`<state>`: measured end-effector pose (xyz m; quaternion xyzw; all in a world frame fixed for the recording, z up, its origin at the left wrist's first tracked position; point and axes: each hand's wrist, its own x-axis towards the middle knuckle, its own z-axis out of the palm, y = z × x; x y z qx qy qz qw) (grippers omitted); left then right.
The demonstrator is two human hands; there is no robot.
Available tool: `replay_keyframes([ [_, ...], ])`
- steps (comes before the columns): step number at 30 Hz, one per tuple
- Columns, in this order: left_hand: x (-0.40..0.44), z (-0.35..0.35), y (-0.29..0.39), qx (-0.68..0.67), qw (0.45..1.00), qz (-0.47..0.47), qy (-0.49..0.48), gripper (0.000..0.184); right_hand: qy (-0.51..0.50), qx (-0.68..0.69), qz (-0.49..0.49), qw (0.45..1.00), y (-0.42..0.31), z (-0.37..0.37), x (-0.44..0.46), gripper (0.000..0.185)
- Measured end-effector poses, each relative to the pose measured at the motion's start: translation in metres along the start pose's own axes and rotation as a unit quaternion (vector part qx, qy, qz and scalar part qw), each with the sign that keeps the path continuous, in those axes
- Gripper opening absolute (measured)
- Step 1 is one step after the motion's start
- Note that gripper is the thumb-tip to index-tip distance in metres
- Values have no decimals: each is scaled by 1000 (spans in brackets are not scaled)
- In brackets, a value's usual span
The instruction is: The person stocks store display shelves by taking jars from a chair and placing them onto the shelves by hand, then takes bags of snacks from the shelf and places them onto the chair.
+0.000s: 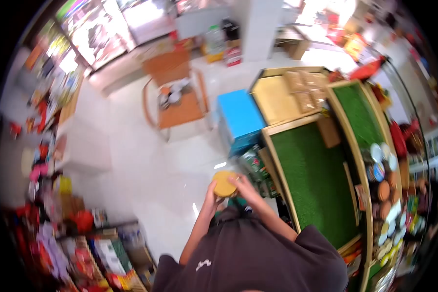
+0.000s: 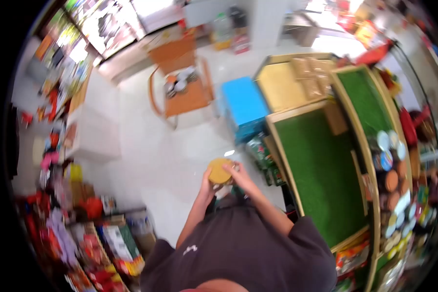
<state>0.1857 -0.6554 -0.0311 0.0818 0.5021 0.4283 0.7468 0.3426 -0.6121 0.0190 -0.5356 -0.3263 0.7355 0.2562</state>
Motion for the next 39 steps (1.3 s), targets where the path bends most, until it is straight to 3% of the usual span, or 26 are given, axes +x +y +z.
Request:
replay_keyframes([
  [1, 0, 1, 8, 12, 998, 22, 53, 63, 2, -2, 5, 1000, -17, 13, 0, 79],
  [4, 9, -6, 35, 2, 998, 22, 56, 65, -15, -23, 49, 998, -46, 28, 24, 81],
  [9, 52, -32, 71, -21, 999, -7, 30, 72, -8, -43, 27, 999, -51, 35, 105, 82],
  [15, 112, -52, 151, 17, 994, 19, 109, 66, -35, 2, 40, 999, -74, 66, 217, 84],
  [16, 118, -53, 164, 21, 993, 11, 117, 66, -33, -42, 24, 998, -85, 73, 231, 85],
  [21, 169, -43, 237, -4, 994, 32, 105, 55, -54, -87, 15, 995, -134, 76, 300, 89],
  [24, 202, -37, 274, 1, 998, 31, 56, 54, -9, -93, 31, 995, -180, 78, 321, 93],
  [26, 219, -28, 291, 8, 996, 35, 79, 53, 9, -97, 35, 995, -202, 80, 339, 93],
  [29, 255, -26, 318, 30, 995, 35, 91, 50, 51, -84, 12, 995, -201, 80, 390, 84],
  [33, 320, -49, 350, 42, 991, 72, 102, 50, -6, -11, -8, 1000, -208, 89, 463, 74],
  [35, 369, -73, 358, 54, 986, 86, 130, 54, 36, -88, -29, 995, -155, 88, 543, 79],
  [39, 473, -124, 366, 46, 990, 54, 125, 57, 81, -77, 150, 982, -223, 120, 594, 83],
])
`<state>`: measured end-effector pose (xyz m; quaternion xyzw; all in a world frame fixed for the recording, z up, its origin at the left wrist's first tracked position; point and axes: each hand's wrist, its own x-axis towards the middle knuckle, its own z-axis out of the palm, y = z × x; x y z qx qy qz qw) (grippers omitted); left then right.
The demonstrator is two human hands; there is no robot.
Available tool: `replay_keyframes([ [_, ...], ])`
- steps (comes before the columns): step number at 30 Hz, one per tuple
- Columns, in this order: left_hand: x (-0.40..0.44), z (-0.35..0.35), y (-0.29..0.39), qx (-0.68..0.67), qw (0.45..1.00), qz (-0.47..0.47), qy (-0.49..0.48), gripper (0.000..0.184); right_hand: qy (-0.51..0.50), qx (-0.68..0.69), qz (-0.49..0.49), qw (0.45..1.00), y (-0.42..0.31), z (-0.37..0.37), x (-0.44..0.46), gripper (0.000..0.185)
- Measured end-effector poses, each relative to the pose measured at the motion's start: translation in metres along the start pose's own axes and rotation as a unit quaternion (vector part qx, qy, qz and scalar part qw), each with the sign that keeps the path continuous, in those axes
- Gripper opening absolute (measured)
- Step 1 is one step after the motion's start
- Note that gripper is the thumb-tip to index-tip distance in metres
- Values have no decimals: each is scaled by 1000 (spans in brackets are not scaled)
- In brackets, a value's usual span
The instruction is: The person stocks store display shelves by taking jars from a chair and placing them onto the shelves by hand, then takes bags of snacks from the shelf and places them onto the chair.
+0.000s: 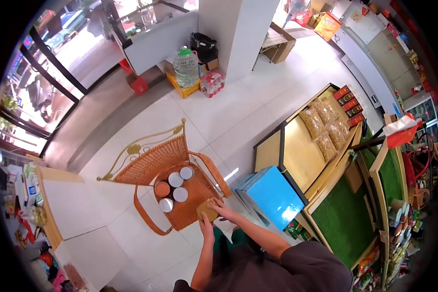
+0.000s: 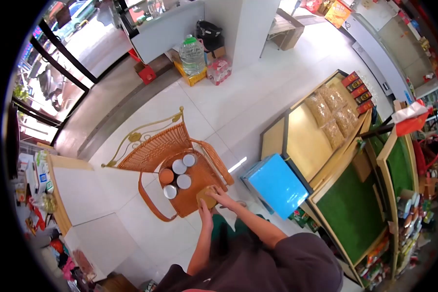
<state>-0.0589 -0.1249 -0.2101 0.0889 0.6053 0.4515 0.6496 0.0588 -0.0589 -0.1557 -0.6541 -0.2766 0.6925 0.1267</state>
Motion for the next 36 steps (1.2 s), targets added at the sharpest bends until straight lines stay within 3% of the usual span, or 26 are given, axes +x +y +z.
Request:
replay_keyframes([
  [2, 52, -11, -5, -7, 1000, -16, 18, 58, -20, 42, 35, 998, -8, 6, 54, 83],
  [4, 96, -18, -12, -9, 998, -32, 45, 58, -35, 178, 6, 983, 16, 18, 122, 79],
  [6, 143, -30, -24, 13, 1000, -8, 5, 57, -45, 208, 1, 977, 9, 23, 159, 77],
  [7, 157, -28, -12, 42, 996, -78, 25, 55, -43, 234, 12, 971, 13, 26, 181, 76],
  [8, 176, -29, -12, 43, 995, -84, 30, 55, -42, 260, 22, 964, 20, 30, 203, 75],
  [9, 195, -31, -15, 67, 996, -46, 23, 55, -10, 272, -39, 962, 42, 36, 234, 75],
  [11, 222, -38, -32, 115, 993, 26, 9, 55, 36, 221, -30, 974, 21, 41, 240, 76],
  [12, 230, -41, -36, 115, 993, 16, 14, 55, 82, 165, -31, 982, 8, 38, 241, 76],
  [15, 232, -38, -10, 30, 991, -127, 16, 58, 70, 211, 5, 975, -4, 38, 243, 82],
  [18, 245, -59, -30, -31, 981, -191, -30, 57, 62, 241, 14, 968, -3, 42, 241, 90],
  [19, 244, -58, -32, -89, 957, -276, 32, 55, 64, 260, 4, 963, -4, 45, 238, 91],
  [20, 243, -60, -33, -83, 958, -274, 32, 55, 67, 280, -5, 958, -6, 47, 236, 91],
  [22, 238, -62, -37, 14, 933, -357, 55, 52, 77, 287, 9, 955, 2, 49, 243, 89],
  [24, 224, -58, -29, 70, 945, -313, 63, 49, 41, 288, -41, 956, 42, 57, 269, 85],
  [25, 217, -61, -24, 64, 948, -312, 13, 52, 42, 287, -44, 956, 60, 64, 271, 85],
  [27, 204, -54, 1, 101, 944, -304, -84, 52, 194, 135, -152, 960, 79, 72, 265, 75],
  [28, 197, -55, 14, 149, 933, -299, -132, 50, 230, 98, -111, 962, 68, 73, 241, 69],
  [29, 207, -84, -10, 169, 926, -302, -150, 43, 227, -75, -45, 970, 58, 67, 217, 63],
  [30, 198, -87, -2, 217, 930, -279, -103, 37, 216, -121, -10, 969, 90, 68, 226, 54],
  [32, 188, -95, 22, 266, 911, -276, -153, 21, 120, -243, -140, 952, 121, 54, 206, 39],
  [33, 204, -126, 15, 273, 876, -293, -268, 23, 88, -275, -138, 947, 114, 45, 183, 38],
  [34, 193, -125, 29, 414, 845, -268, -209, 24, 37, -120, -43, 991, 91, 29, 138, 43],
  [35, 195, -132, 32, 422, 842, -254, -219, 27, 43, -92, 25, 995, 101, 24, 128, 50],
  [36, 199, -143, 38, 432, 839, -239, -227, 30, 74, -55, 28, 995, 100, 15, 101, 56],
])
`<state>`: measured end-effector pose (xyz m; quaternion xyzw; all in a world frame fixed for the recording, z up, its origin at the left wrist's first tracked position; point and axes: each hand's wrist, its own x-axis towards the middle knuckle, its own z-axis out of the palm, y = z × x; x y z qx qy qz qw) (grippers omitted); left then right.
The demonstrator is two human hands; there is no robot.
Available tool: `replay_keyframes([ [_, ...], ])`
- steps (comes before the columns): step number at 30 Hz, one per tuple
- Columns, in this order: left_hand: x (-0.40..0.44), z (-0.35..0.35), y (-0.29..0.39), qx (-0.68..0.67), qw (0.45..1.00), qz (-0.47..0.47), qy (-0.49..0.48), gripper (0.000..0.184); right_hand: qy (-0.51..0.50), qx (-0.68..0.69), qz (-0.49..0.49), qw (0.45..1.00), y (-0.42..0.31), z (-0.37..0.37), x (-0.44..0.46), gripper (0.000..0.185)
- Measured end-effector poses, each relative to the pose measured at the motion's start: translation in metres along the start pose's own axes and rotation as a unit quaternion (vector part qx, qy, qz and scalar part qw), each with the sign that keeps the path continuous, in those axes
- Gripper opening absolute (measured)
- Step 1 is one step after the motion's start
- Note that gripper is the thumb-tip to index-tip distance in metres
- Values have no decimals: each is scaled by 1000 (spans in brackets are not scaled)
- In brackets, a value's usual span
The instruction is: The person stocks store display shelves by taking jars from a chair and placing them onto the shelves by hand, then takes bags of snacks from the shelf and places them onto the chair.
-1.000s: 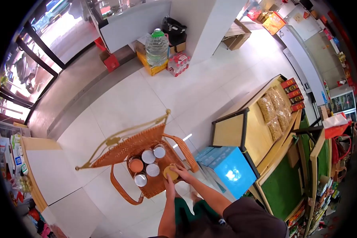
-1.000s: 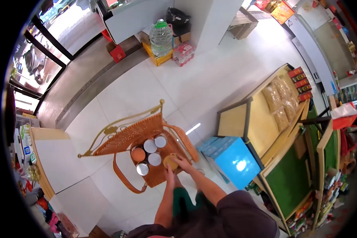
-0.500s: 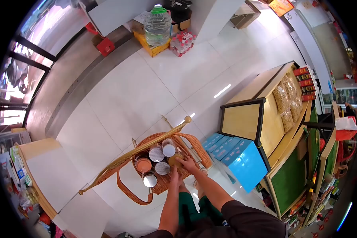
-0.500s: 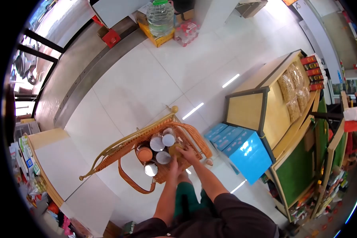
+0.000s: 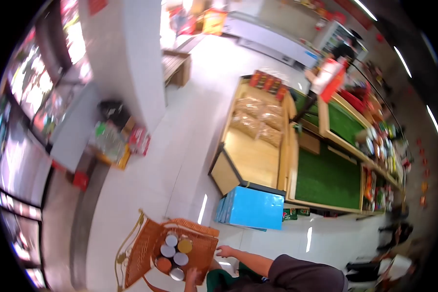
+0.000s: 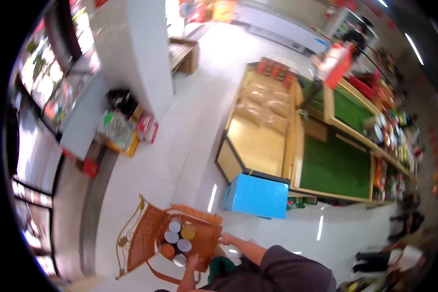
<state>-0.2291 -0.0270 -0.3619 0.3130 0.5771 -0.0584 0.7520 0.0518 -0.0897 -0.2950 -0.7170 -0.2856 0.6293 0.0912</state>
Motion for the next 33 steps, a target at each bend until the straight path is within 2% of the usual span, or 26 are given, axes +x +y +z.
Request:
replay_keyframes([
  [2, -9, -27, 3, 175, 982, 46, -49, 36, 78, 132, 22, 988, 32, -9, -28, 59],
  [4, -7, -43, 30, 361, 930, -69, 2, 39, 146, 273, 42, 950, 69, -14, -53, 58],
  [6, -18, -36, 55, 405, 902, -149, -1, 42, 217, 401, 48, 889, 118, -4, -81, 56],
  [7, -15, -33, 66, 337, 932, -133, -11, 41, 253, 463, 44, 849, 146, 6, -95, 55],
  [8, -7, -22, 78, 362, 924, -123, -9, 41, 284, 510, 43, 811, 174, 21, -109, 52],
  [10, -3, 8, 109, 529, 842, -80, -61, 36, 343, 565, 62, 748, 230, 62, -131, 46],
  [11, -7, 33, 122, 463, 883, -52, -54, 33, 370, 579, 82, 722, 255, 83, -144, 43],
  [12, -8, 61, 132, 490, 869, -47, -50, 33, 372, 557, 114, 734, 277, 104, -161, 42],
  [13, -11, 86, 137, 496, 866, 47, -37, 31, 369, 536, 150, 744, 294, 131, -178, 42],
  [14, -10, 115, 138, 497, 855, 142, -33, 29, 345, 577, 183, 717, 311, 156, -194, 44],
  [15, -5, 161, 136, 490, 838, 238, -39, 28, 326, 546, 238, 734, 323, 171, -220, 41],
  [16, -48, 218, 146, 518, 842, 134, -62, 29, 335, 565, 238, 715, 333, 189, -236, 41],
  [17, -32, 251, 141, 553, 803, 188, -115, 35, 363, 607, 287, 646, 344, 207, -253, 39],
  [18, -40, 290, 126, 538, 809, 215, -99, 39, 385, 641, 336, 572, 355, 227, -272, 37],
  [19, -43, 326, 117, 572, 782, 209, -131, 48, 389, 655, 340, 552, 362, 243, -286, 37],
  [21, -50, 402, 89, 651, 698, 228, -193, 52, 473, 753, 318, 328, 369, 277, -310, 36],
  [22, -48, 436, 73, 682, 638, 242, -262, 52, 471, 760, 325, 308, 369, 296, -316, 36],
  [23, -45, 466, 55, 703, 577, 257, -327, 52, 481, 773, 321, 259, 373, 311, -321, 37],
  [25, -71, 532, 13, 737, 519, 220, -372, 45, 498, 787, 327, 160, 373, 337, -325, 40],
  [26, -71, 557, -7, 729, 466, 250, -434, 40, 497, 787, 334, 145, 366, 352, -323, 40],
  [30, -109, 632, -75, 773, 406, 178, -454, 38, 402, 862, 277, -139, 314, 384, -308, 43],
  [32, -113, 651, -98, 789, 367, 155, -468, 38, 351, 877, 268, -189, 292, 396, -282, 45],
  [33, -112, 656, -105, 794, 390, 134, -447, 37, 308, 891, 254, -215, 282, 402, -269, 49],
])
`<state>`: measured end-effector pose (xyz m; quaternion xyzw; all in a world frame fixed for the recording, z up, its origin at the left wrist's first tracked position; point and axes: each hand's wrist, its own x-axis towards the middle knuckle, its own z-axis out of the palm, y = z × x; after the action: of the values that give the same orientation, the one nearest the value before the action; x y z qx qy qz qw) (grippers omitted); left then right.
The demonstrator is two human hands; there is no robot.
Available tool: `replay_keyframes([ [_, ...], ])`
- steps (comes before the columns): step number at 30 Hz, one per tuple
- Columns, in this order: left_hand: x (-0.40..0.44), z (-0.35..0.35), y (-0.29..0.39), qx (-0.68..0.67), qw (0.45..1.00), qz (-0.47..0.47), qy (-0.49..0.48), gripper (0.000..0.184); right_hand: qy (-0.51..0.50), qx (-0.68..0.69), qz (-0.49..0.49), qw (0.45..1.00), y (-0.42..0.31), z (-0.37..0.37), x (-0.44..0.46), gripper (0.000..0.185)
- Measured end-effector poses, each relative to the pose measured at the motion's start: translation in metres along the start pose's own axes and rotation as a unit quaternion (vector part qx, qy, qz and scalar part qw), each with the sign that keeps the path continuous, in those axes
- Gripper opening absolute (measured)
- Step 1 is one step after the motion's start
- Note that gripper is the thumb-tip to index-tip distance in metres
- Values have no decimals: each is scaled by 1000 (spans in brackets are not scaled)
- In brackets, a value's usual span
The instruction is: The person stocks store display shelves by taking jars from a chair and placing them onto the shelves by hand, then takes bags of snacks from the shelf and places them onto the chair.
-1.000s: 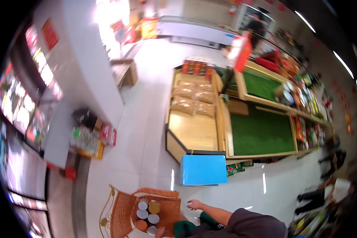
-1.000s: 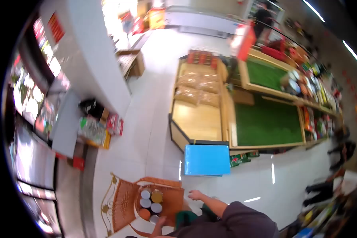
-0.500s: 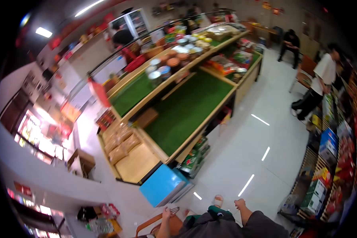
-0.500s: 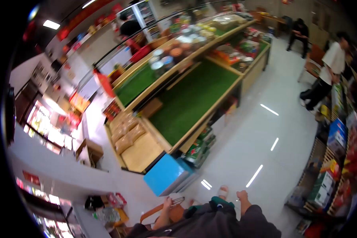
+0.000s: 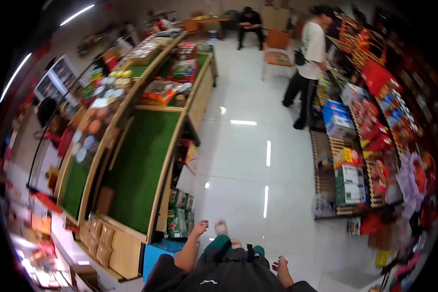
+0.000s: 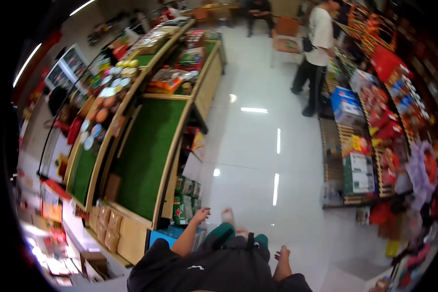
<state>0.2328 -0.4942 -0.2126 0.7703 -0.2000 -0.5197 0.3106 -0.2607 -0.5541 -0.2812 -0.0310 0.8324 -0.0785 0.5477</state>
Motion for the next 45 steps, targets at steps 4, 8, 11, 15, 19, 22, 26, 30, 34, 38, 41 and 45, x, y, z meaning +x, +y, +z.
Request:
replay_keyframes([
  [4, 40, -16, -46, -6, 997, -70, -20, 37, -26, -22, -7, 999, 14, 8, -23, 48],
  [8, 43, -51, -74, -73, 976, -204, -29, 24, -62, -116, -33, 991, -48, 62, -45, 46],
  [11, 50, -80, -78, -119, 966, -231, -9, 30, -66, -157, -117, 978, -124, 123, -37, 41],
  [15, 111, -106, -48, -133, 951, -278, 23, 34, -174, -161, -322, 916, -257, 206, -54, 36],
  [19, 205, -120, 13, -148, 968, -204, -6, 36, -192, -10, -371, 908, -347, 263, -163, 38],
  [22, 258, -110, 112, -123, 986, -109, 0, 42, -160, -137, -380, 901, -374, 289, -167, 39],
  [26, 323, -111, 213, -51, 998, -24, -29, 42, -117, -255, -271, 921, -374, 287, -110, 49],
  [30, 355, -126, 272, -41, 999, -19, -7, 43, -69, -225, -59, 970, -363, 269, -41, 51],
  [34, 378, -156, 275, -32, 993, -108, 31, 46, -45, -261, -25, 964, -419, 285, -62, 49],
  [38, 392, -183, 297, -63, 971, -226, 51, 42, -95, -196, -153, 964, -517, 361, -21, 41],
  [41, 405, -188, 312, -98, 968, -212, 94, 42, -141, -248, -274, 918, -632, 417, -73, 40],
  [45, 443, -189, 314, -84, 985, -130, 76, 41, -195, -168, -363, 896, -749, 500, -134, 39],
])
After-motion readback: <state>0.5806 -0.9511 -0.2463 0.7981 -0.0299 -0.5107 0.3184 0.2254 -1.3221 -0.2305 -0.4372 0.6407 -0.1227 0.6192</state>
